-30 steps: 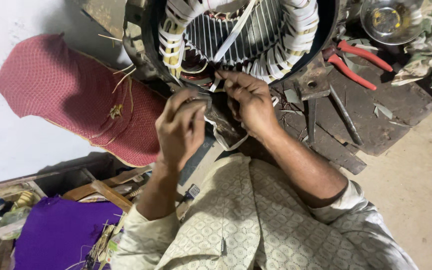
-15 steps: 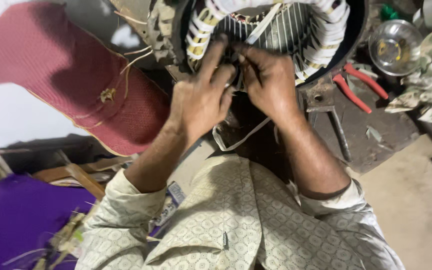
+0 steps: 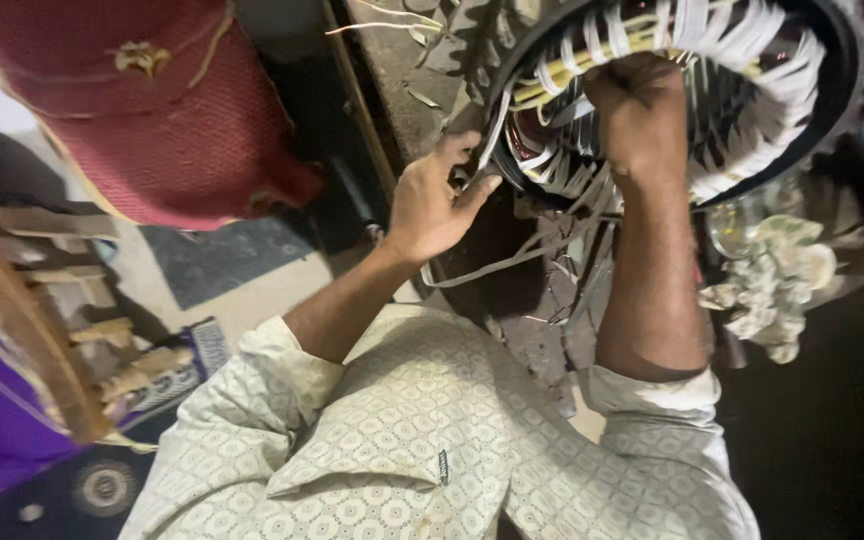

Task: The person wraps white insulating tape around the copper windings of a motor stator. They repeatedly pull, wrap, and press the tape into place by hand to secure the windings. The work is performed on a cluttered workbench with tools nearby.

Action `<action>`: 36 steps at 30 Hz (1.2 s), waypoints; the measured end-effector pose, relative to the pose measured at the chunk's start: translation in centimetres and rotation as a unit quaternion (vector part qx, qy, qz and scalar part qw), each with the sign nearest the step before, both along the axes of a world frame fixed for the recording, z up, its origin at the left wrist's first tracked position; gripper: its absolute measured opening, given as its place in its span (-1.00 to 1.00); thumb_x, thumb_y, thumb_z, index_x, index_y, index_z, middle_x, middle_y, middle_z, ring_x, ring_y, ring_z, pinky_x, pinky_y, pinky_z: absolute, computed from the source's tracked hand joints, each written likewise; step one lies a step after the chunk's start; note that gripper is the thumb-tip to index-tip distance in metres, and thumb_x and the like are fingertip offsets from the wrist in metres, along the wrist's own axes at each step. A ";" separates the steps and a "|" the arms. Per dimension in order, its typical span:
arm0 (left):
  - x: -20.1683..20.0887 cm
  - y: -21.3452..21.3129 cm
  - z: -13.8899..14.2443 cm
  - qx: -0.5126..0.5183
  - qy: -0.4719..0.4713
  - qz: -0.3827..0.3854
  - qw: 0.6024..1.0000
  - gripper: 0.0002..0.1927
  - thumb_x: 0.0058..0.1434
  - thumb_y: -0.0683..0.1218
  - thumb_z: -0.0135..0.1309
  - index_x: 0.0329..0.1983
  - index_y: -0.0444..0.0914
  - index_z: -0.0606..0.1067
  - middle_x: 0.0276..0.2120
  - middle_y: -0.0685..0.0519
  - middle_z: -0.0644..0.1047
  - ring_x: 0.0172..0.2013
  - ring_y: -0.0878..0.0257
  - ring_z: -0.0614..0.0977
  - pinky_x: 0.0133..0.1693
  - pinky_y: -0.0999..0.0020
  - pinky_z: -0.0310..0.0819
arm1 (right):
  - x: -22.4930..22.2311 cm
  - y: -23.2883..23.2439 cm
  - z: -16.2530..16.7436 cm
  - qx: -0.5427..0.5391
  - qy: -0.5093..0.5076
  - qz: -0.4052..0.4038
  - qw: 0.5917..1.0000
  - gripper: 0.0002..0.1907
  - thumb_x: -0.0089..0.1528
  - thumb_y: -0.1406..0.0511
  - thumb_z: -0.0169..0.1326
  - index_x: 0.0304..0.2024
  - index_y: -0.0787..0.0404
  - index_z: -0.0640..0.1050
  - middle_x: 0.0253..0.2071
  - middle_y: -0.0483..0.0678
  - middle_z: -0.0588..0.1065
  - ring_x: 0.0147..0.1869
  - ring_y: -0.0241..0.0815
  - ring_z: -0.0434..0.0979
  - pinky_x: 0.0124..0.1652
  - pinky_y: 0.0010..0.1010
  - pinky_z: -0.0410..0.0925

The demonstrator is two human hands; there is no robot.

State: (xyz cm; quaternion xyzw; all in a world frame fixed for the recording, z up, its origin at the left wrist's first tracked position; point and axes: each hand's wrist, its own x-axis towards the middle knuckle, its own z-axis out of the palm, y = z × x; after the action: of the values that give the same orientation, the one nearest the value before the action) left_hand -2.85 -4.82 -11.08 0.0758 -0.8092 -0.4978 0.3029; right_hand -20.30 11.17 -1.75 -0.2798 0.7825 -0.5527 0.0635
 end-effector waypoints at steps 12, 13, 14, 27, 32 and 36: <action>-0.5 -7.7 5.5 0.358 0.033 -0.207 0.910 -0.78 0.50 -0.06 0.02 -0.09 -0.29 0.60 -0.53 0.16 0.48 -0.60 0.47 0.39 -0.65 0.56 0.17 | -1.3 -0.6 0.6 -0.022 -0.065 -0.048 0.996 -0.63 0.08 0.57 0.02 -0.05 0.35 0.56 -0.20 -0.08 0.59 -0.24 -0.29 0.55 -0.29 -0.54 0.40; -1.0 -8.4 5.7 0.394 0.045 -0.227 0.889 -0.77 0.50 -0.05 0.04 -0.08 -0.31 0.60 -0.51 0.16 0.47 -0.58 0.48 0.38 -0.63 0.55 0.15 | -1.1 -0.5 0.4 -0.035 -0.046 -0.016 0.998 -0.66 0.13 0.57 0.03 -0.04 0.38 0.57 -0.18 -0.06 0.59 -0.23 -0.27 0.53 -0.27 -0.51 0.38; -1.1 -8.8 5.6 0.430 0.055 -0.247 0.867 -0.76 0.50 -0.05 0.07 -0.07 -0.34 0.60 -0.50 0.15 0.46 -0.56 0.49 0.37 -0.62 0.54 0.13 | -0.8 -0.3 0.2 -0.048 -0.028 0.014 0.998 -0.69 0.18 0.57 0.05 -0.02 0.41 0.58 -0.16 -0.03 0.58 -0.22 -0.25 0.50 -0.25 -0.49 0.35; -0.1 -8.9 4.3 0.473 0.041 -0.240 0.846 -0.76 0.45 -0.04 0.13 -0.15 -0.34 0.60 -0.54 0.15 0.47 -0.62 0.49 0.35 -0.62 0.55 0.12 | 0.5 0.8 -1.9 0.168 0.403 -0.118 0.892 -0.92 0.28 0.50 0.17 -0.22 0.36 0.68 -0.32 0.10 0.64 -0.34 -0.09 0.64 -0.32 -0.33 0.44; 0.2 -8.7 4.3 0.452 0.040 -0.246 0.856 -0.77 0.44 -0.04 0.14 -0.15 -0.33 0.60 -0.57 0.14 0.48 -0.64 0.48 0.37 -0.63 0.54 0.14 | 1.1 -0.2 1.7 0.184 0.127 -0.163 0.961 -0.84 0.19 0.48 0.09 -0.30 0.29 0.69 -0.37 -0.02 0.64 -0.34 -0.14 0.66 -0.23 -0.41 0.52; 0.2 -9.0 4.4 0.456 0.048 -0.252 0.852 -0.77 0.44 -0.04 0.14 -0.15 -0.33 0.60 -0.56 0.15 0.48 -0.64 0.48 0.36 -0.63 0.53 0.15 | 1.2 -0.9 2.5 0.083 0.167 -0.029 0.982 -0.84 0.13 0.53 0.13 -0.23 0.42 0.64 -0.35 -0.02 0.62 -0.31 -0.22 0.57 -0.25 -0.43 0.39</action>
State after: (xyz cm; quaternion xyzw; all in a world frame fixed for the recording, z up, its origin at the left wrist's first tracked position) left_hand -2.68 -13.82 -6.65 -0.0254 -0.4673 -0.8731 0.1367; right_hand -19.07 10.24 0.75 -0.3386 0.8330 -0.4333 -0.0611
